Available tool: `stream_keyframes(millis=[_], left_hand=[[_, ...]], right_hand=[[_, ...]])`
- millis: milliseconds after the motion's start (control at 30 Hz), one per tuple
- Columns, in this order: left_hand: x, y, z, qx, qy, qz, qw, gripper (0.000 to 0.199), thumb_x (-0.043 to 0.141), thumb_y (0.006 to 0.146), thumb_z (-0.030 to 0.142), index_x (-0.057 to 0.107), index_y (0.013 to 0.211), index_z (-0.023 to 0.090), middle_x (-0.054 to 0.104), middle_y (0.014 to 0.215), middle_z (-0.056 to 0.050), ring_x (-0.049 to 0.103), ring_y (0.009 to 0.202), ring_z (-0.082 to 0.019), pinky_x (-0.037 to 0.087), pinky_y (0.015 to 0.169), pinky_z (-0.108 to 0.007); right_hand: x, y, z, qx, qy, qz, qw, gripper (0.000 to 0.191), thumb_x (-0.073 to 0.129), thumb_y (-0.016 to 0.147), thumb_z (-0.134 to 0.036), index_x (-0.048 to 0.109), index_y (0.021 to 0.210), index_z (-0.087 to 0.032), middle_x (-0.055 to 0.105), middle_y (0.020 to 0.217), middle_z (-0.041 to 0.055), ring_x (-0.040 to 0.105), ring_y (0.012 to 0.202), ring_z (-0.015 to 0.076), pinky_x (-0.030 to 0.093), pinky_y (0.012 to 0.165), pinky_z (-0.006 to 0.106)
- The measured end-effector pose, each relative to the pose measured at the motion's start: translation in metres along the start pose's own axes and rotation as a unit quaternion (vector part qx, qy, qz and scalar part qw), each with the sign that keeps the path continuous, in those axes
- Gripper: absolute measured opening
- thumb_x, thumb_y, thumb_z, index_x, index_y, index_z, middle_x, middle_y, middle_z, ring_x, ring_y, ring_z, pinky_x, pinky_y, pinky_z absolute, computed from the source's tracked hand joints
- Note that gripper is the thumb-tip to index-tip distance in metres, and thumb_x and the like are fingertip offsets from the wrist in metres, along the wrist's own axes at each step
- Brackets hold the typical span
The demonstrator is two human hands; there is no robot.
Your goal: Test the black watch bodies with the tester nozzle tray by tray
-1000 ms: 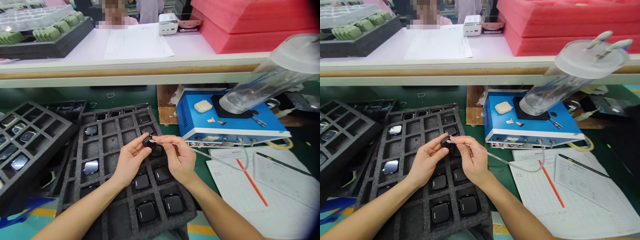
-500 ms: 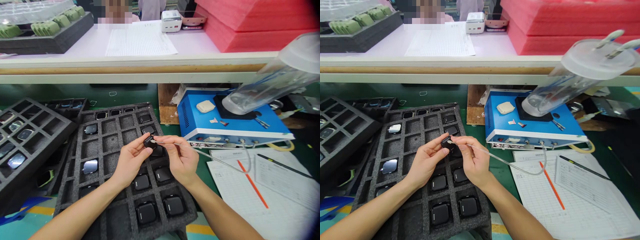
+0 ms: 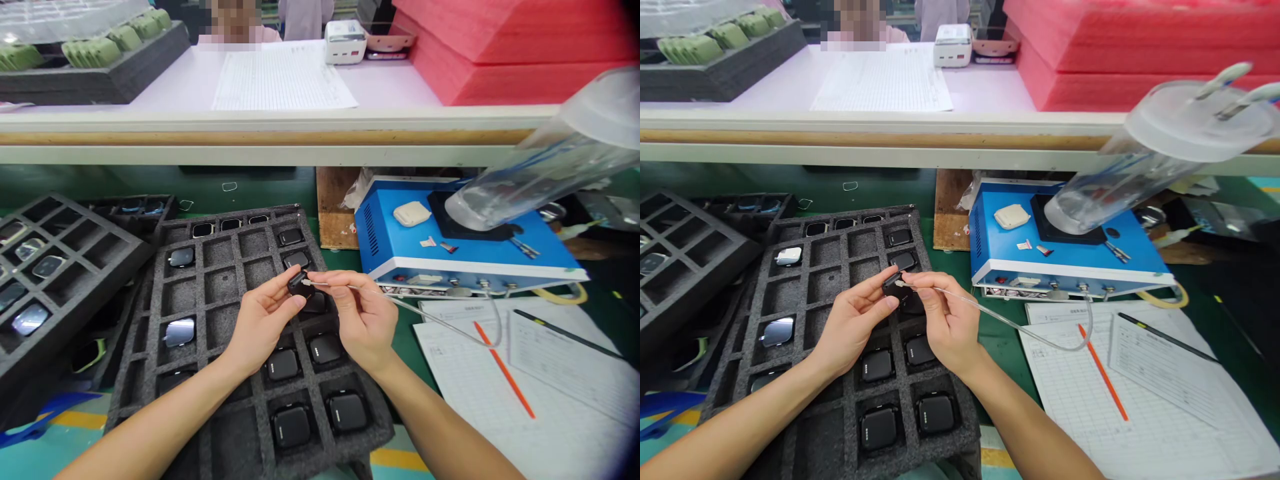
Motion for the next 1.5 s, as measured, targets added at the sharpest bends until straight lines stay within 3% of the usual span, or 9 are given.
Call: stream_keyframes(millis=[700, 1033, 1267, 1500], left_hand=[[-0.004, 0.0, -0.001, 0.001, 0.031, 0.025, 0.999, 0.056, 0.083, 0.076, 0.026, 0.07, 0.129, 0.022, 0.076, 0.122, -0.009, 0.069, 0.115, -0.026, 0.049, 0.108, -0.042], [-0.008, 0.005, 0.003, -0.009, 0.066, 0.05, 0.997, 0.062, 0.087, 0.072, 0.036, 0.069, 0.13, 0.023, 0.07, 0.133, -0.009, 0.059, 0.131, -0.027, 0.04, 0.116, -0.04], [-0.005, 0.008, 0.009, -0.031, 0.081, 0.088, 0.992, 0.074, 0.092, 0.061, 0.041, 0.07, 0.129, 0.025, 0.076, 0.12, -0.006, 0.059, 0.13, -0.027, 0.038, 0.117, -0.037], [-0.002, 0.007, 0.012, -0.037, 0.073, 0.107, 0.991, 0.075, 0.094, 0.057, 0.042, 0.072, 0.126, 0.025, 0.078, 0.114, -0.006, 0.06, 0.129, -0.027, 0.035, 0.119, -0.04]], right_hand=[[0.001, 0.0, 0.0, 0.012, 0.006, -0.002, 1.0, 0.014, 0.055, 0.1, -0.02, 0.069, 0.103, -0.022, 0.075, 0.105, 0.0058, 0.074, 0.101, 0.02, 0.063, 0.091, 0.039], [0.005, 0.012, -0.003, 0.003, -0.004, -0.015, 1.0, 0.017, 0.054, 0.1, -0.026, 0.07, 0.104, -0.021, 0.075, 0.104, 0.007, 0.074, 0.096, 0.0182, 0.062, 0.087, 0.033], [0.004, 0.02, -0.003, 0.01, -0.023, -0.021, 0.999, 0.02, 0.053, 0.1, -0.03, 0.07, 0.104, -0.02, 0.076, 0.104, 0.0076, 0.074, 0.097, 0.0187, 0.062, 0.086, 0.031], [0.002, 0.024, -0.01, -0.001, -0.028, -0.012, 1.0, 0.019, 0.054, 0.098, -0.03, 0.071, 0.098, -0.021, 0.076, 0.098, 0.0066, 0.074, 0.09, 0.0175, 0.061, 0.08, 0.029]])
Point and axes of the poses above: each hand's wrist, its own y-axis towards the middle knuckle, its own x-axis out of the palm, z = x × y, the point moved 5 cm from there along y, towards the middle knuckle
